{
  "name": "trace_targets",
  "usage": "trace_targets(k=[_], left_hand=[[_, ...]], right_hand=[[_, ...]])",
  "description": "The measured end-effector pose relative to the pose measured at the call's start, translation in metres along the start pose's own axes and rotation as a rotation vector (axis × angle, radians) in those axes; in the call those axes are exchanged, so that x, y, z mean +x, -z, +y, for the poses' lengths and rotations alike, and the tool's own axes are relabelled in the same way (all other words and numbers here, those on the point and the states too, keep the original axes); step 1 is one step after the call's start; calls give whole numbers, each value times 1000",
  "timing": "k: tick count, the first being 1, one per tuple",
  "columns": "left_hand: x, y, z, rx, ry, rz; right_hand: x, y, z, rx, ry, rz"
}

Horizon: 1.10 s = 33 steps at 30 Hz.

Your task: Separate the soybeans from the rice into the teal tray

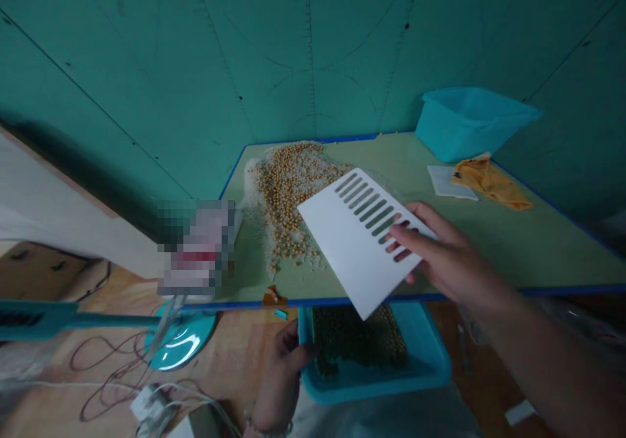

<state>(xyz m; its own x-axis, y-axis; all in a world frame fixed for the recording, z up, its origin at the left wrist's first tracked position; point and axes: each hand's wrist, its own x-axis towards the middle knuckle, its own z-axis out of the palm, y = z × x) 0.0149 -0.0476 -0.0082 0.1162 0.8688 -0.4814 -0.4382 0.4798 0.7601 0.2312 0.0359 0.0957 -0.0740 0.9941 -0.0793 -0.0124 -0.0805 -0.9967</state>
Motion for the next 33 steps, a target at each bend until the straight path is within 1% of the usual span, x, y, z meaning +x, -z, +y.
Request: trace_targets(k=[2, 5, 8, 11, 14, 16, 19, 24, 26, 30, 33], left_hand=[[-1, 3, 0, -14, -12, 30], [-3, 6, 1, -11, -18, 69], [-6, 8, 3, -7, -41, 100], [-8, 9, 4, -29, -60, 107], [-9, 11, 5, -18, -58, 122], [-10, 12, 5, -14, -63, 127], [-11, 15, 4, -7, -77, 139], [-12, 17, 3, -16, -50, 128], [-11, 18, 1, -17, -36, 132], [-9, 19, -2, -5, -67, 136], [-9, 18, -1, 13, -58, 135]], right_hand=[[11, -25, -2, -40, 51, -78], [26, -60, -5, -90, 104, -123], [37, -87, -6, -158, 138, -192], [42, -106, -3, -200, 172, -214], [48, -113, 2, -264, 198, -219], [52, -112, 5, -300, 189, -204], [56, -102, 4, -319, 167, -171], [55, -79, 0, -342, 128, -111], [54, -70, 1, -340, 125, -103], [56, -52, 3, -326, 135, -97], [59, -38, 5, -326, 137, -100]])
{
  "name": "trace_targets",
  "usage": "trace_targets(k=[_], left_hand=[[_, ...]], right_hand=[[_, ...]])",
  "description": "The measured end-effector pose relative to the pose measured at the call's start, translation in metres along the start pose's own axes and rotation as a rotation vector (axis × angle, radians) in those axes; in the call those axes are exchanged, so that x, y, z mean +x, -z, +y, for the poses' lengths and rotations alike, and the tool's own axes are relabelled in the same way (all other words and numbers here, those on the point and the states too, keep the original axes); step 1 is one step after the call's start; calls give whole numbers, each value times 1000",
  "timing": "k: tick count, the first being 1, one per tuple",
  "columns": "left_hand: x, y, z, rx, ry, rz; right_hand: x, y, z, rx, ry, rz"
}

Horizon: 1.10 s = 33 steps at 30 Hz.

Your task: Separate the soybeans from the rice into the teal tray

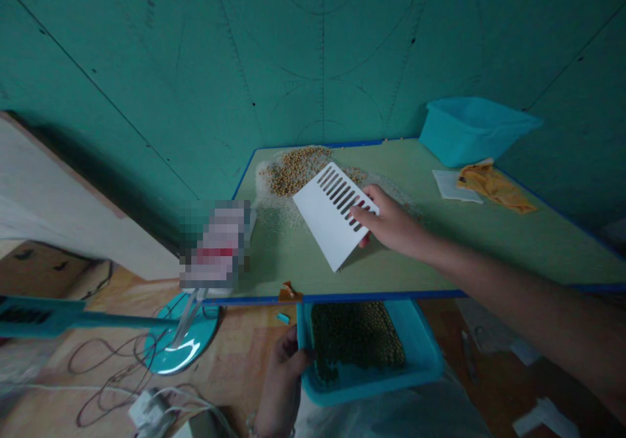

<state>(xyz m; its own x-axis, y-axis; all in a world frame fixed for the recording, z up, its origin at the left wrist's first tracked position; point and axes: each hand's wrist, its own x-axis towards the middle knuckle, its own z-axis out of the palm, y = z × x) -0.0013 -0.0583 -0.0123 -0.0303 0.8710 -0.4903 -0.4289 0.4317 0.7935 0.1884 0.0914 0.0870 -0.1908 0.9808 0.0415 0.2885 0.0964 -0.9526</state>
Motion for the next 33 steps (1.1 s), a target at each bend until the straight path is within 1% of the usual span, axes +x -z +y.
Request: trace_targets(k=[7, 12, 15, 18, 22, 24, 26, 28, 30, 33], left_hand=[[-3, -6, 3, 21, -4, -9], [0, -7, 0, 8, 20, -24], [3, -7, -2, -3, 17, -46], [5, -7, -4, 4, 23, -67], [7, -10, -5, -29, 39, -78], [7, -11, -6, -32, 53, -100], [9, -12, -7, -20, 68, -135], [10, -13, -9, -9, 64, -169], [11, -13, -10, -3, 58, -190], [11, -17, -9, -1, 81, -181]], right_hand=[[2, 27, 8, 3, -1, 3], [3, 42, 8, 38, -40, 50], [3, 55, 3, 65, -46, 139], [1, 74, -4, 89, -22, 244], [-3, 102, -5, -38, 3, 343], [-7, 116, -2, -95, 1, 377], [-13, 129, 4, -106, -12, 391], [-21, 142, 9, -95, -52, 432], [-30, 154, 15, -72, -120, 513], [-42, 168, 21, -17, -235, 596]])
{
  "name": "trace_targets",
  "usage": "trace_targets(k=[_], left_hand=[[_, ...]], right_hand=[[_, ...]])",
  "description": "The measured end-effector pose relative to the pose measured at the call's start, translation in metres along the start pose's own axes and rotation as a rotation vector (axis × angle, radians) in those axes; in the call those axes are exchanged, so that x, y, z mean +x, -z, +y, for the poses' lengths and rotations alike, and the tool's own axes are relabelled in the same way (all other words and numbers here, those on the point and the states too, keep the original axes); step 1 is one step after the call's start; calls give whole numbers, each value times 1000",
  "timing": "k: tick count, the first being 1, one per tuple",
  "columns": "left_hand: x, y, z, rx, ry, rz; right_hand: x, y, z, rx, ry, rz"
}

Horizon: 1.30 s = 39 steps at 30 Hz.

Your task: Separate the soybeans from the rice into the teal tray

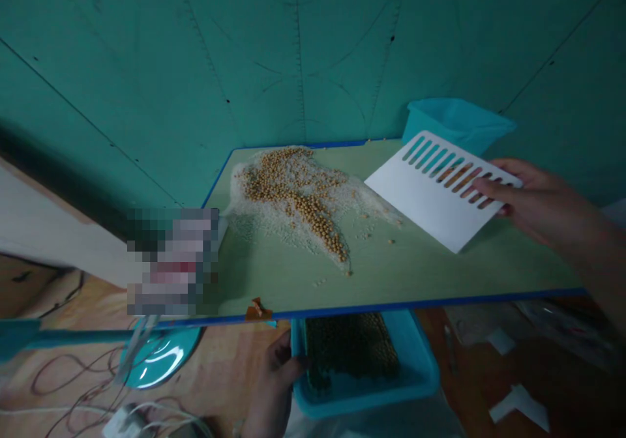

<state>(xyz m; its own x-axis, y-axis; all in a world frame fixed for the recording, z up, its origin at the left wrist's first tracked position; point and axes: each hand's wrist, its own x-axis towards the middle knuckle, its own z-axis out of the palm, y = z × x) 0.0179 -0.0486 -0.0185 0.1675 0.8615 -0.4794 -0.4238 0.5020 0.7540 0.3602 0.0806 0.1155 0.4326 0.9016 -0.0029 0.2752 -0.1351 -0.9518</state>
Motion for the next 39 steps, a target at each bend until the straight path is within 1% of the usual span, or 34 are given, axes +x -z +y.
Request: trace_targets(k=[3, 6, 9, 11, 14, 16, 21, 25, 28, 31, 36, 39], left_hand=[[0, -5, 2, 6, 28, -4], [-1, -8, 4, 13, 28, -16], [-2, -7, 3, 8, 37, 1], [-3, -7, 2, 9, 47, 6], [-5, -7, 2, 12, 44, 23], [-5, -7, 3, 3, 46, 41], [-5, -10, 5, 22, 41, 54], [-3, -12, 6, 31, 41, 65], [-2, -12, 6, 36, 25, 57], [-2, -11, 4, 28, 20, 34], [-1, -10, 3, 1, 12, 12], [0, -10, 4, -14, -2, -2]], right_hand=[[-2, 9, 6, 30, -108, -11], [0, 12, 8, 59, -120, 4], [6, 11, 9, 90, -119, 30], [10, 9, 9, 108, -153, 25], [11, 6, 10, 139, -205, -16], [9, 3, 11, 163, -215, -50], [-4, -6, 18, 149, -202, -121], [-17, -11, 25, 75, -148, -205], [-28, -15, 26, 8, -106, -223], [-43, -19, 23, -23, -91, -212], [-67, -27, 23, -18, -60, -274], [-73, -26, 23, -19, -57, -272]])
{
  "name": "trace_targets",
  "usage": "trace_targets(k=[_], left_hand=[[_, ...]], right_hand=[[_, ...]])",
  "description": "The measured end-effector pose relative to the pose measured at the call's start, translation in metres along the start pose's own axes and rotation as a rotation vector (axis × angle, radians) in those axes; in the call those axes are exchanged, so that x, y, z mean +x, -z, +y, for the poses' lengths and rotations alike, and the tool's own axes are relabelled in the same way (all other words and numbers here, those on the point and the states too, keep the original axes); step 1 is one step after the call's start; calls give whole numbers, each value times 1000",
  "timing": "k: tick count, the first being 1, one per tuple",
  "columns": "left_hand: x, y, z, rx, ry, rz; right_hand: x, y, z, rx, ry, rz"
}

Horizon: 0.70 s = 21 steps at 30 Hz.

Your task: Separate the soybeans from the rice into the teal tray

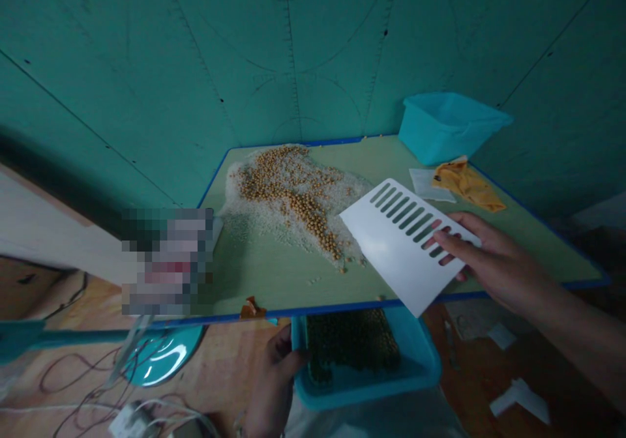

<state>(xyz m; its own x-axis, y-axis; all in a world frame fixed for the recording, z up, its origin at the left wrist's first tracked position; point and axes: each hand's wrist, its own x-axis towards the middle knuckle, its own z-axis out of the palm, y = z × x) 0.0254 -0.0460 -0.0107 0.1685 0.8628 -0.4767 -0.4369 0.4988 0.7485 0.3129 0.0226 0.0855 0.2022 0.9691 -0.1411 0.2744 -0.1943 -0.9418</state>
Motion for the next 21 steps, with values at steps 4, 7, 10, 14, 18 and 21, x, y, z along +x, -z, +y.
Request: trace_targets(k=[4, 7, 10, 14, 18, 21], left_hand=[[1, 0, 1, -1, -12, -23], [1, 1, -1, -3, -10, -36], [2, 5, -5, -2, -27, -26], [4, 10, -10, 12, -41, 5], [3, 9, -8, 23, -36, -5], [1, 6, -4, 34, -45, 0]], right_hand=[[5, 11, -6, 9, -13, 110], [8, 20, -14, 99, -83, 203], [6, 24, -18, 182, -159, 243], [4, 24, -17, 257, -186, 213], [9, 25, -16, 283, -165, 170], [18, 24, -17, 290, -96, 156]])
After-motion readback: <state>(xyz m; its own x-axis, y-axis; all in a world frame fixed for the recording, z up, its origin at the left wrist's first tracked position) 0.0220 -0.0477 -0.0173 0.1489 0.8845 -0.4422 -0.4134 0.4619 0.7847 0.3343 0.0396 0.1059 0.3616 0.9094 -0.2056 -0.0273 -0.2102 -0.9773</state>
